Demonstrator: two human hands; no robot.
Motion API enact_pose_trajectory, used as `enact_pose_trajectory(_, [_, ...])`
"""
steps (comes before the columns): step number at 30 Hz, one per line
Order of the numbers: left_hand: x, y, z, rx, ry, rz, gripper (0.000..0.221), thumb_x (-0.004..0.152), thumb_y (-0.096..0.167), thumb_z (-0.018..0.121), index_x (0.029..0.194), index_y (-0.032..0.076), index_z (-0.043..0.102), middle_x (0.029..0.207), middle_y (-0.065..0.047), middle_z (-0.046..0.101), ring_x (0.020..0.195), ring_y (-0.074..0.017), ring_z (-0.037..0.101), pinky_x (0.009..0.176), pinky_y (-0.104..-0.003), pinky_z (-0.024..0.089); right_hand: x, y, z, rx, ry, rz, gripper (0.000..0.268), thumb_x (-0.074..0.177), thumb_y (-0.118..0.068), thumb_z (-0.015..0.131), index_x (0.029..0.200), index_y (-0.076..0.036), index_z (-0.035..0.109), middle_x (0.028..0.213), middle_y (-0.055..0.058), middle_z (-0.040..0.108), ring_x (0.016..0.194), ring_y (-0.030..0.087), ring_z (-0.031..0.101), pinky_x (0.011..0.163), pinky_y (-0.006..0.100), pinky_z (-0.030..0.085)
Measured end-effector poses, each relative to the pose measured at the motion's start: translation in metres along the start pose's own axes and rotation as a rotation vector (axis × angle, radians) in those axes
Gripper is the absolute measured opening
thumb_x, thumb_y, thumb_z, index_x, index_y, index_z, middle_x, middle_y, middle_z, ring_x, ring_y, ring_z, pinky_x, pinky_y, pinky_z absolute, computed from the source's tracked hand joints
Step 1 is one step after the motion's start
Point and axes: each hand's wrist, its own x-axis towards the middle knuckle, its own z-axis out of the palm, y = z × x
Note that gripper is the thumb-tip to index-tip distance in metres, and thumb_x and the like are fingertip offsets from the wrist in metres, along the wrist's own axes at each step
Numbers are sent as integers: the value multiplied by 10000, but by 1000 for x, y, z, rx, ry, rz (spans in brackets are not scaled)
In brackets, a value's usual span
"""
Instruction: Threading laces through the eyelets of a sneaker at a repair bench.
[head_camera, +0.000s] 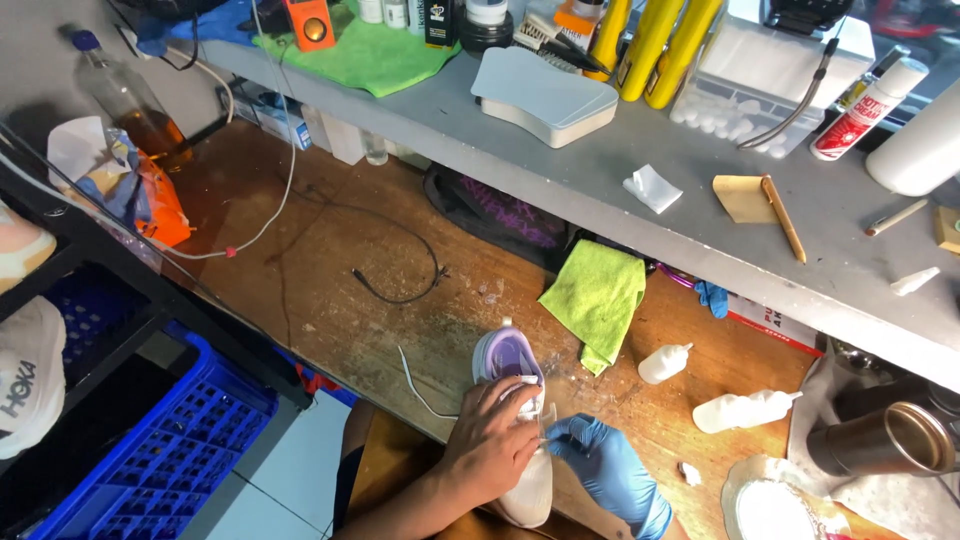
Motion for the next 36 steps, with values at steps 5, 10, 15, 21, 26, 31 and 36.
enact_pose_trajectory(5, [4,2,-7,47,6,66,58,796,49,701,743,59,722,1338,-119,630,1308,-342,510,930,-550,426,13,-15,-12,-244,-47,-147,80,922,-149,691,972,-160,754,912,15,729,778,217,744,716,325,574])
enact_pose_trajectory(10, [2,-3,-3,34,-30,15,156,866,65,665,715,58,706,1361,-107,622,1312,-343,498,979,-555,402,25,-23,-14,-305,-63,-254,119,962,-132,605,992,-155,717,975,30,684,791,275,705,716,362,539])
enact_pose_trajectory(15, [2,-7,-3,50,-120,-31,98,849,113,736,751,119,743,1428,-108,548,1374,-356,418,1005,-584,355,40,-49,-27,-337,-124,-524,210,916,-19,665,1098,-91,739,1384,103,638,1036,387,723,826,449,585])
enact_pose_trajectory(21, [-5,-17,9,150,-55,9,290,768,-3,577,888,200,746,1423,-68,561,1374,-354,436,946,-560,371,42,-45,-30,-339,-161,-516,144,893,3,636,955,-107,705,1387,137,635,1029,399,717,838,464,572])
enact_pose_trajectory(26, [0,-9,11,240,5,-28,204,809,59,651,945,179,743,1392,-51,603,1346,-344,470,942,-613,365,45,-43,-24,-338,-163,-465,163,964,-99,602,1097,-124,693,1410,140,569,1126,353,666,927,421,539])
enact_pose_trajectory(31, [-3,-3,20,310,73,-27,84,906,165,671,931,121,738,1381,-84,631,1326,-338,518,939,-619,384,48,-42,-23,-203,-197,-475,294,990,-80,592,1275,-66,660,1439,164,548,1291,354,616,1070,411,503])
enact_pose_trajectory(36, [-4,4,21,300,88,-23,76,874,118,685,885,125,760,1413,-41,611,1311,-323,534,967,-603,395,53,-36,-23,-126,-229,-490,206,977,-25,574,1145,-5,691,1527,259,457,1419,405,503,1140,444,441])
